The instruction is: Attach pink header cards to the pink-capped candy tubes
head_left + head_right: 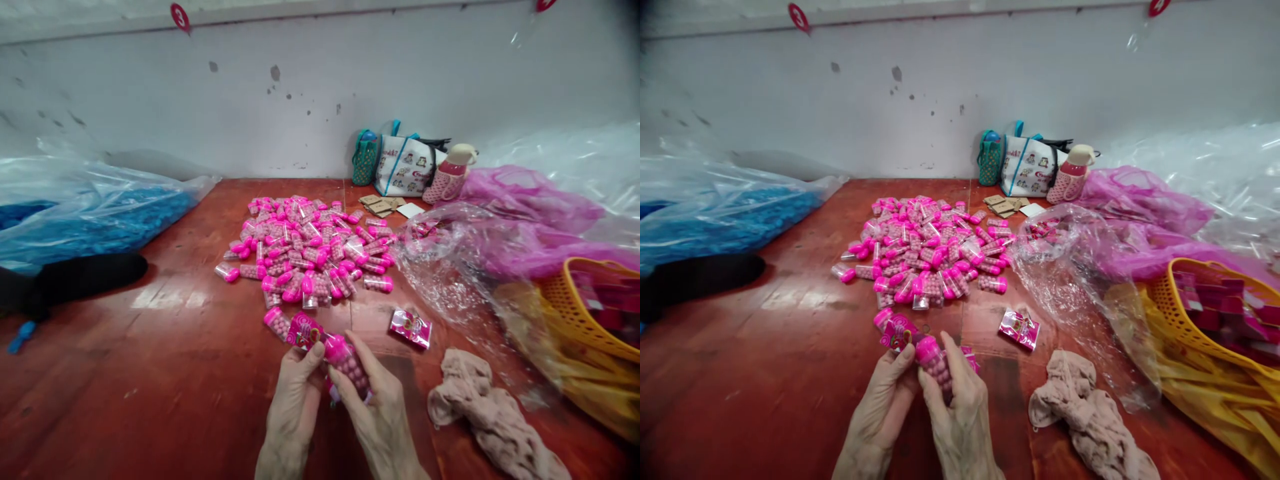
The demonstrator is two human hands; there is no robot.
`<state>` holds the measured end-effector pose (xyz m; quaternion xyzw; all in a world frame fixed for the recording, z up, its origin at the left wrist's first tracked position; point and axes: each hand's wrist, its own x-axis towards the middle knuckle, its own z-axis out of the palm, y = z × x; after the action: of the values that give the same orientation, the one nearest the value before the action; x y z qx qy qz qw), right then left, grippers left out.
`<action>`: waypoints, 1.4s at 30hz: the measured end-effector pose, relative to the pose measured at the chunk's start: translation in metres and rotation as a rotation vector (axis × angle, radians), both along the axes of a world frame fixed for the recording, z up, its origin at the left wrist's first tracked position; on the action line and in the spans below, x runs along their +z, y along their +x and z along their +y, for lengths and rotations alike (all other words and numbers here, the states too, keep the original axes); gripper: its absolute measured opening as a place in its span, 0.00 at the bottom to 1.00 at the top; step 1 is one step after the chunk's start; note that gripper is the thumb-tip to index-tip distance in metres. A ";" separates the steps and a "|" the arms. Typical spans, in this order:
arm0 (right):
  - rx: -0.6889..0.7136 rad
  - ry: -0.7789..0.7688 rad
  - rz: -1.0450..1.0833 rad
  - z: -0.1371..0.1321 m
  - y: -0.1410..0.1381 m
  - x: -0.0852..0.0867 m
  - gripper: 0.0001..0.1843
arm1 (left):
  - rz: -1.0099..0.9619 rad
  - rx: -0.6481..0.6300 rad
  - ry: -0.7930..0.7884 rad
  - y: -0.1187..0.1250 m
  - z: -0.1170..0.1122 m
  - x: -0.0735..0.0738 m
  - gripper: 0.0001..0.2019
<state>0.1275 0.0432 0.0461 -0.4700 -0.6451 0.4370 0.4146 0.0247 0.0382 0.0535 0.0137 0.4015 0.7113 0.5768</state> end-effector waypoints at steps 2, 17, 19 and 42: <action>0.034 -0.053 -0.026 -0.003 -0.001 -0.002 0.13 | 0.006 -0.014 -0.012 -0.001 0.000 -0.001 0.10; 0.169 -0.270 0.142 -0.011 0.002 0.004 0.10 | 0.085 -0.145 0.037 0.001 -0.006 -0.002 0.09; 0.165 -0.244 0.102 -0.012 0.002 0.000 0.09 | 0.085 -0.169 0.028 0.002 -0.006 -0.002 0.11; 0.166 -0.326 0.217 -0.021 -0.002 -0.006 0.13 | 0.292 -0.330 0.058 0.002 -0.007 0.005 0.08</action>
<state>0.1258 0.0226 0.0405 -0.4262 -0.5540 0.6163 0.3628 0.0271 0.0311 0.0585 0.1989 0.4525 0.6089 0.6205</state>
